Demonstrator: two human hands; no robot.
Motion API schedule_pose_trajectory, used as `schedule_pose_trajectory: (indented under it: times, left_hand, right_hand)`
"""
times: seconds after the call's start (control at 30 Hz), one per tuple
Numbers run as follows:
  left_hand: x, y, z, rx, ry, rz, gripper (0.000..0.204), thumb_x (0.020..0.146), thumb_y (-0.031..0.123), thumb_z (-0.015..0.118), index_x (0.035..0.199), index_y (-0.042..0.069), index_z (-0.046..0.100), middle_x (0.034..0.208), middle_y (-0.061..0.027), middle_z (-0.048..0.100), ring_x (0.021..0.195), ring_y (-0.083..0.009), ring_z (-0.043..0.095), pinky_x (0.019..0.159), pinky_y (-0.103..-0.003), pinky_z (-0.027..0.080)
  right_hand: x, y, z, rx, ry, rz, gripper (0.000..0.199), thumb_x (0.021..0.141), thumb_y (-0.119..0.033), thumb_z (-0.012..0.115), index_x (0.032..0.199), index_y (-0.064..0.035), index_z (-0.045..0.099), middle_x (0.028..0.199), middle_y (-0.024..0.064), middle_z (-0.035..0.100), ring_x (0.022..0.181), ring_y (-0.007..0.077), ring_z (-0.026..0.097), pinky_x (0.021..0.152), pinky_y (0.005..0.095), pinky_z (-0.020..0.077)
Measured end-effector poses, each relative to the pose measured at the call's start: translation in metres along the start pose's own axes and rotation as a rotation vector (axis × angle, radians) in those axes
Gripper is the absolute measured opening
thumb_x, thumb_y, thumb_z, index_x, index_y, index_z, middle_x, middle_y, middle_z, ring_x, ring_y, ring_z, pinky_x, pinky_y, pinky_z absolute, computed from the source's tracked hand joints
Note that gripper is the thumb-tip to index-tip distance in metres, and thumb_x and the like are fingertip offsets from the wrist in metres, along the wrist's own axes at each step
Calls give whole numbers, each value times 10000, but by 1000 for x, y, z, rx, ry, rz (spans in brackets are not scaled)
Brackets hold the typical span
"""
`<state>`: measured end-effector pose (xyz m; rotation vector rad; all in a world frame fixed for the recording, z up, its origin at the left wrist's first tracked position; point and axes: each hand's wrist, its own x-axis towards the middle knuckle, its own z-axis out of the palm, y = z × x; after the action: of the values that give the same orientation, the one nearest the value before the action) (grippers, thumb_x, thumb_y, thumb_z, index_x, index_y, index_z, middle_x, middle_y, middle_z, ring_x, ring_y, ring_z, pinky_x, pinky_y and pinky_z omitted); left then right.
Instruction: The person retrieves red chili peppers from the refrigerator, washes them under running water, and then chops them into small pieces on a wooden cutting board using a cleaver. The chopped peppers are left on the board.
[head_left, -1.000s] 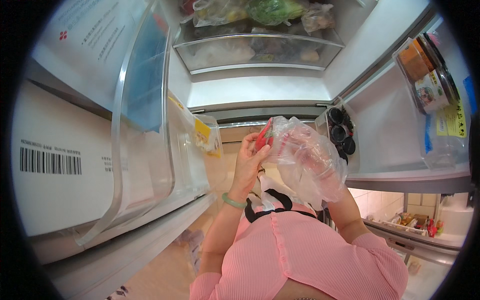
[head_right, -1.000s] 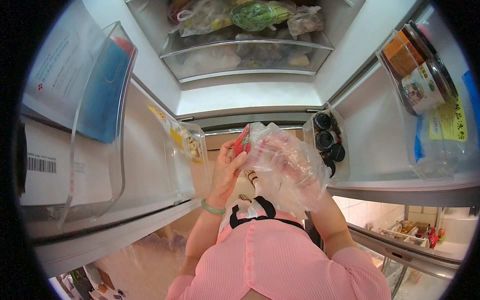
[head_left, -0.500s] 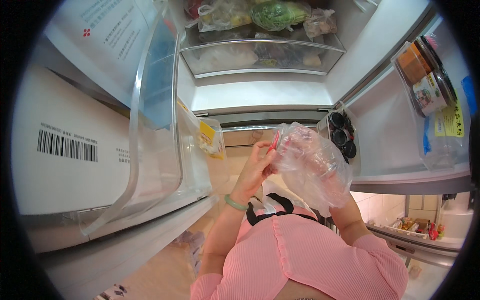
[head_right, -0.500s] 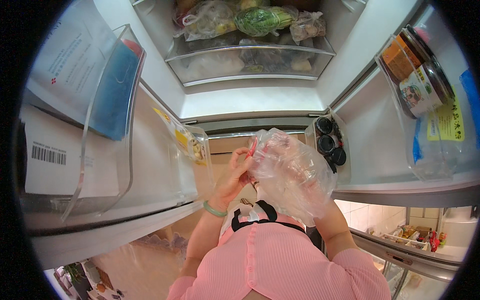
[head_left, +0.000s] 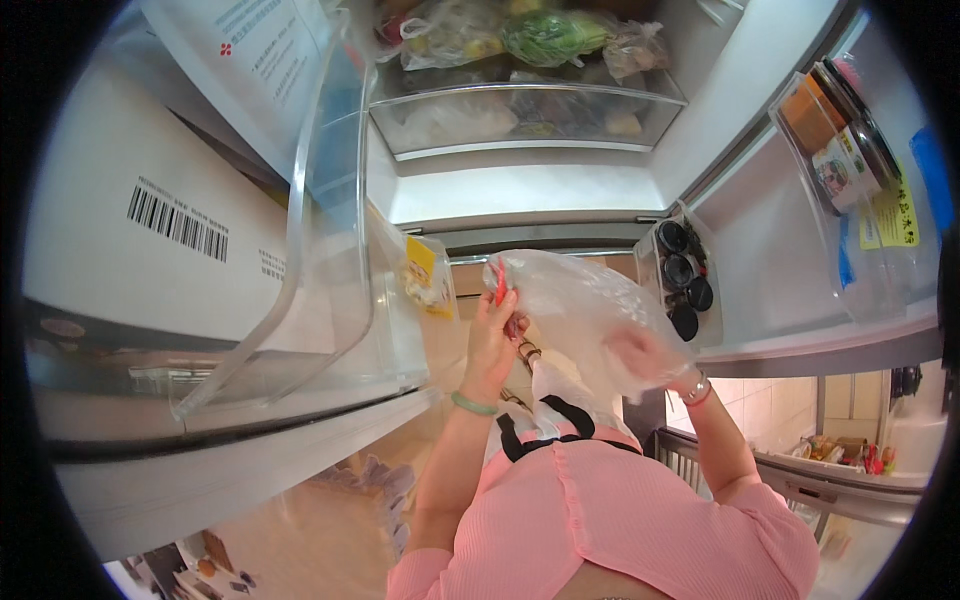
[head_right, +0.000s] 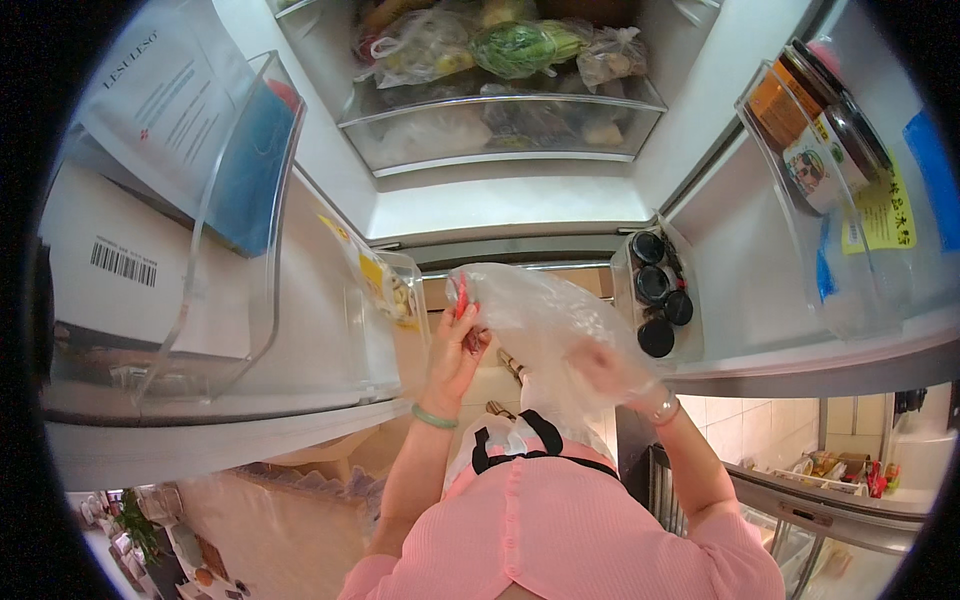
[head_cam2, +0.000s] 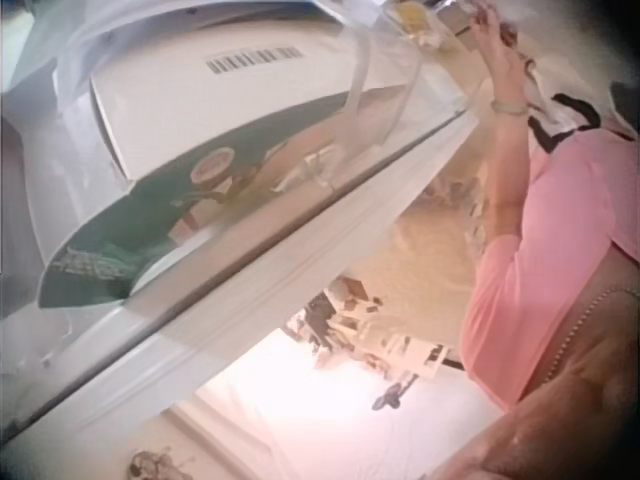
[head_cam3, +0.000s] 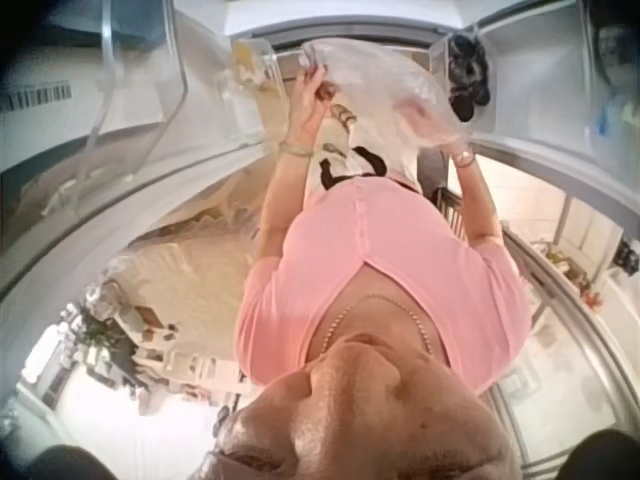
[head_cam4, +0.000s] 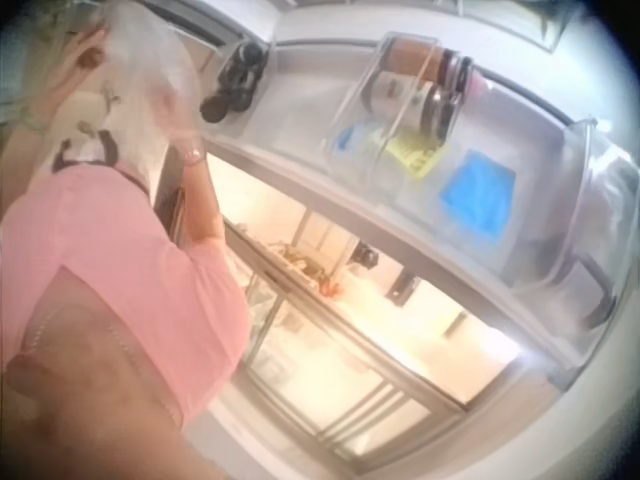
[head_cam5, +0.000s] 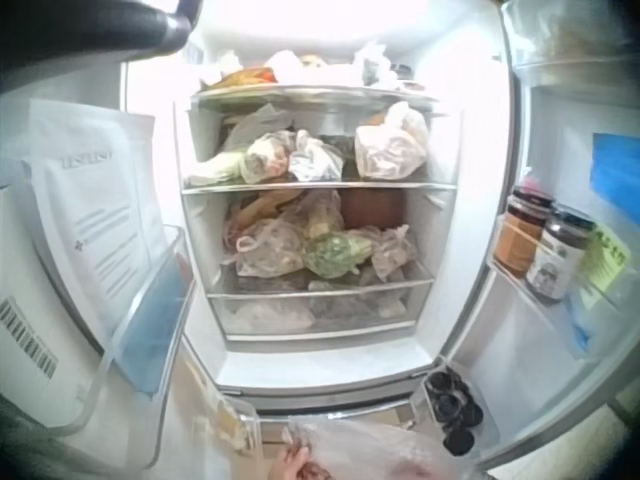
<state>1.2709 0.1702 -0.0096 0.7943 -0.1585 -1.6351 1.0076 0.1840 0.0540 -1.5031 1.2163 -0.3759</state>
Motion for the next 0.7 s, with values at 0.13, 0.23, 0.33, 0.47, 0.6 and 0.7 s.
schedule_pose_trajectory:
  times: [0.13,0.23,0.33,0.47,0.6,0.7]
  left_hand:
    - [-12,7,10,65,84,-23,203,926,130,618,1098,91,518,940,0,568,720,-102,562,607,-252,494]
    - [-12,3,2,129,27,-39,189,928,140,617,1087,89,529,906,5,563,722,-92,558,583,-224,475]
    - [-5,-2,-13,175,-133,-29,173,931,167,618,1058,96,526,881,1,580,639,-74,524,543,-196,424]
    - [-16,-2,16,268,-248,-108,195,937,177,610,1100,91,548,849,31,569,633,-37,495,520,-179,386]
    - [-44,5,51,334,-327,-121,287,927,176,627,1191,92,554,853,60,580,649,-11,493,522,-168,385]
    - [-54,5,64,378,-347,-69,304,901,145,652,1188,86,570,878,58,595,675,-7,508,544,-172,398]
  right_hand:
    - [-63,-16,-8,84,-161,341,138,937,-133,533,997,-11,554,698,43,540,499,69,450,425,253,354]
    - [-106,-60,-23,84,-107,275,105,950,-105,517,888,-22,529,621,-12,501,443,48,411,399,210,309]
    - [-140,-71,-42,430,168,46,60,931,-68,533,890,-24,531,609,-7,497,433,35,380,386,198,299]
    - [-89,-86,-42,269,608,-344,119,868,-65,646,981,-41,618,747,-9,567,546,29,383,466,181,304]
    - [11,-79,-28,-61,415,-375,655,748,-238,802,1302,-25,527,1109,44,637,785,72,498,682,236,432]
    - [44,-26,-1,312,-193,-280,704,794,-333,764,1349,-21,466,1221,60,577,1051,119,542,890,293,459]
